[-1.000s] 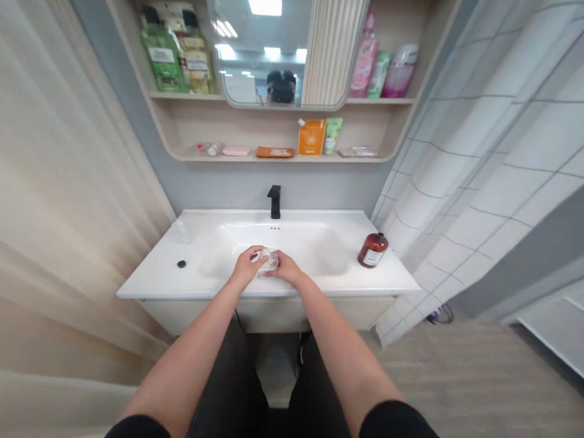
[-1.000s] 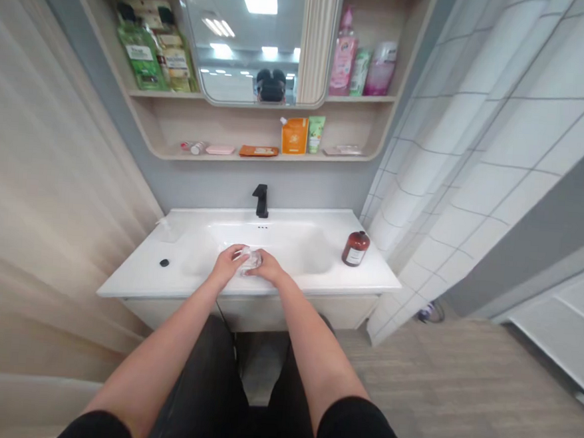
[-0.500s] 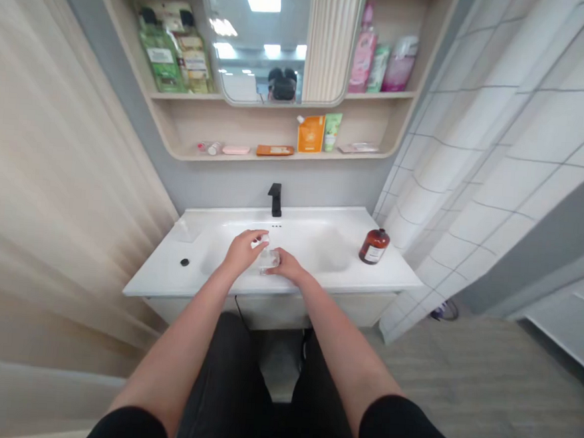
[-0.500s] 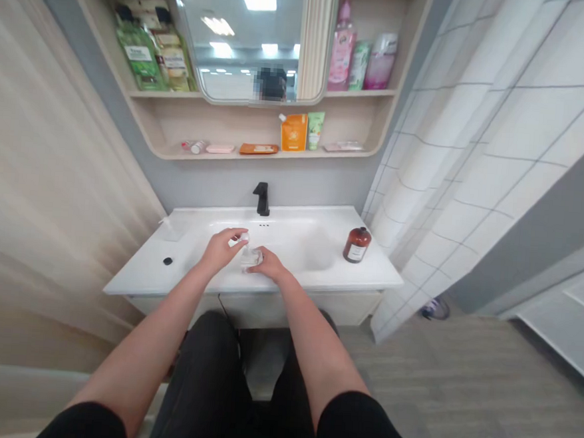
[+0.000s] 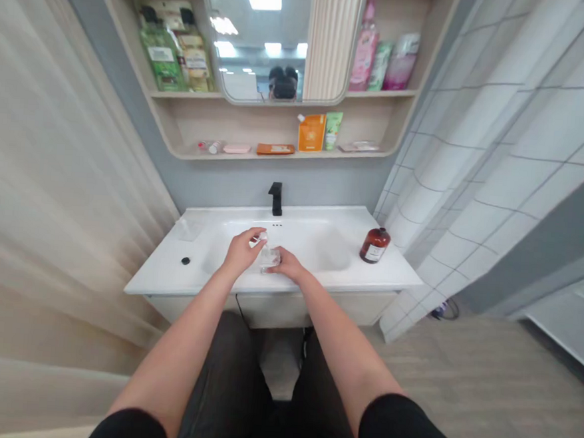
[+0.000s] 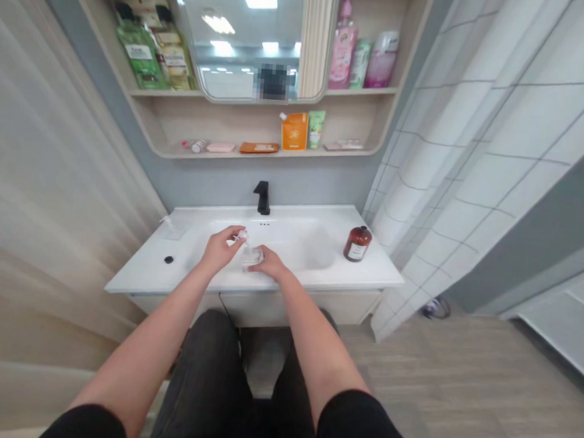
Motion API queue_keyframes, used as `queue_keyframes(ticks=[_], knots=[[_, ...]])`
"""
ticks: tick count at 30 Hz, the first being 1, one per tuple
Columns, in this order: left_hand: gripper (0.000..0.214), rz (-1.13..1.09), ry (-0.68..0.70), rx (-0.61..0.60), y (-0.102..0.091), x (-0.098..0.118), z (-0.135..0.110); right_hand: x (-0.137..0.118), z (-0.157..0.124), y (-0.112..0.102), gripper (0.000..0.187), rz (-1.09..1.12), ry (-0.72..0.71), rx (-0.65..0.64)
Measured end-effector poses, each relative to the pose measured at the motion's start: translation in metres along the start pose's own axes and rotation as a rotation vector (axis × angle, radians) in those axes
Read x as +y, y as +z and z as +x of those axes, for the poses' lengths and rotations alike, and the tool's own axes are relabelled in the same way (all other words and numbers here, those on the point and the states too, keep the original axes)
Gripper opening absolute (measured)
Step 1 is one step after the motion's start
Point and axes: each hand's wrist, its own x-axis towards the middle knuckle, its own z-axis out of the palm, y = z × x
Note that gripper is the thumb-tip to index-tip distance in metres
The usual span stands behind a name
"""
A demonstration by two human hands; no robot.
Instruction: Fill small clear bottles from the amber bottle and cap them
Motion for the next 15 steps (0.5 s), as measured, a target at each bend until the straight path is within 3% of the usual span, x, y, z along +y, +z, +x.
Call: queue_keyframes(ticks=[15], knots=[[0.033, 0.008, -0.023, 0.016, -0.0018, -0.0008, -0.0053, -0.0021, -0.0003, -0.0003, 0.059, -0.037, -0.027, 0.006]])
